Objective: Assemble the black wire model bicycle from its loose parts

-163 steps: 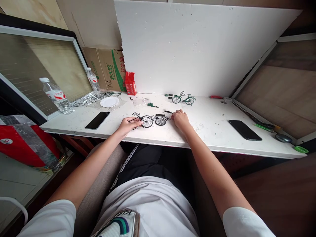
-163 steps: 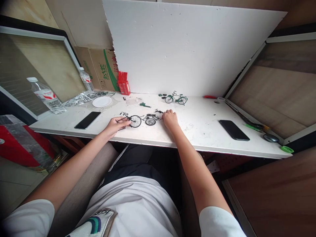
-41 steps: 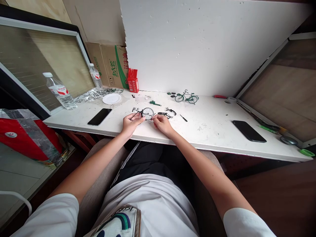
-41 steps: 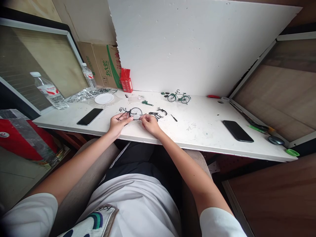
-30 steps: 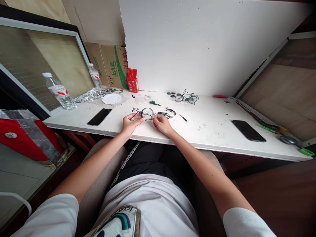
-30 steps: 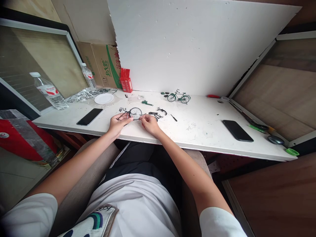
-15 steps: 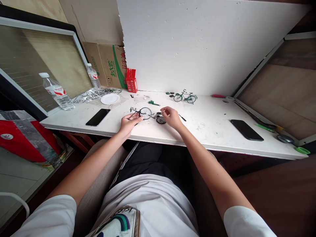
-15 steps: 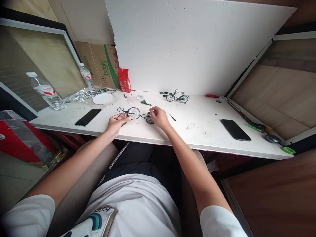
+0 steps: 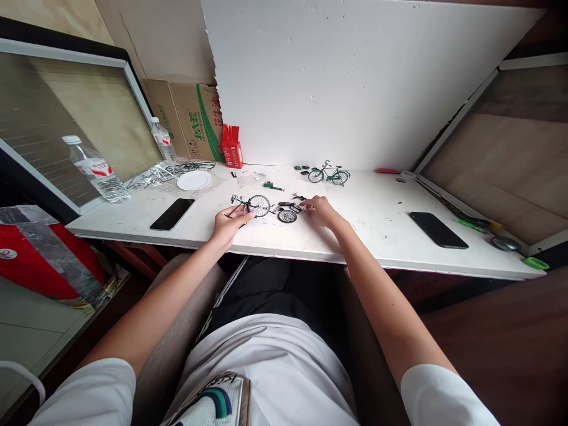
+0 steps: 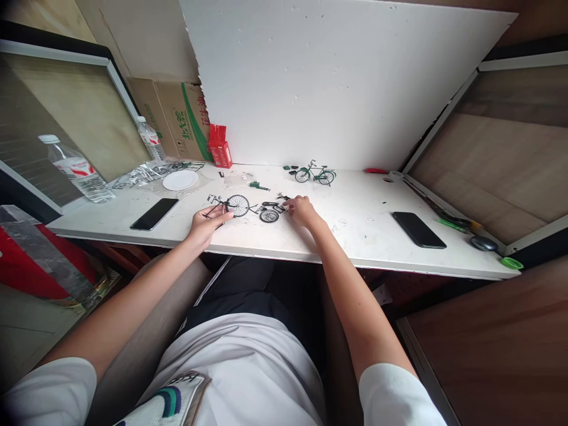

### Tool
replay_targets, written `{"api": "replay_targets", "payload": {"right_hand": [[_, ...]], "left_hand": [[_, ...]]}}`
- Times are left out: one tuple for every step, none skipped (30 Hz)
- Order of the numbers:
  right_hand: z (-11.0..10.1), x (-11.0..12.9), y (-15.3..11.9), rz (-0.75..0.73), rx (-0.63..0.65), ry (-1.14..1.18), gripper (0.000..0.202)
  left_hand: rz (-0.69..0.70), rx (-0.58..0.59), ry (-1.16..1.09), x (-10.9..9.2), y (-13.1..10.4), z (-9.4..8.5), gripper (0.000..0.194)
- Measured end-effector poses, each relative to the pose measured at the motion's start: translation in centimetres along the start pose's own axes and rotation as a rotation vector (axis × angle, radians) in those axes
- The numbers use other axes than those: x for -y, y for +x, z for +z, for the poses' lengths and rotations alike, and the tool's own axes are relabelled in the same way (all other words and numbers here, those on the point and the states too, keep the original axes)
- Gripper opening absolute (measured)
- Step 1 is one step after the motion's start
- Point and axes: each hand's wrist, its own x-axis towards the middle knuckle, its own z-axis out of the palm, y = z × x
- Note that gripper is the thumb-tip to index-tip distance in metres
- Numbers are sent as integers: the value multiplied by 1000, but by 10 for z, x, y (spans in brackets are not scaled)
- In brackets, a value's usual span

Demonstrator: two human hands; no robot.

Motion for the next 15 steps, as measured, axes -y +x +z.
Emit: {"api": "replay_targets", "payload": {"right_hand": [[0, 0, 0, -1, -2, 0, 46], [0, 1, -1, 0, -4, 1, 45], [-1, 1, -1, -2, -6, 0, 45], [-1, 0, -1, -7, -6, -1, 44], [-1, 0, -1, -12, -5, -3, 43], [-1, -1, -1, -16, -5, -4, 42], [-1, -1, 0, -18, -7, -4, 42], [-1, -2, 0, -19, -9, -6, 41], [0, -3, 1, -20, -12, -10, 40], [0, -4, 1, -22, -16, -16, 38], [0, -4, 2, -28, -22, -24, 37], [0, -5, 2, -36, -26, -33, 35], [0, -5, 2, -45, -28, -42, 35], [-1, -5, 2, -52, -32, -49, 34], [-1, -5, 2, -58, -35, -53, 34]], "left_hand": [[0, 1, 3, 0, 0, 0, 59], [-1, 2, 4, 0, 0, 0, 59], [-1, 3, 5, 0, 0, 0, 59], [-2, 3, 6, 0, 0, 0, 59], [-3, 3, 9, 0, 0, 0, 59], [-3, 2, 13, -1, 0, 0, 59], [-3, 3, 18, -1, 0, 0, 59], [-3, 5, 22, -1, 0, 0, 59], [-4, 5, 22, -2, -1, 1, 59], [-7, 4, 21, -2, -1, 1, 59], [-8, 3, 19, -3, -1, 1, 59], [-9, 2, 18, -3, -2, 2, 59], [-9, 3, 19, -3, -2, 2, 58], [-9, 6, 21, -4, -2, 2, 57], [-9, 11, 24, -4, -2, 2, 57]]}}
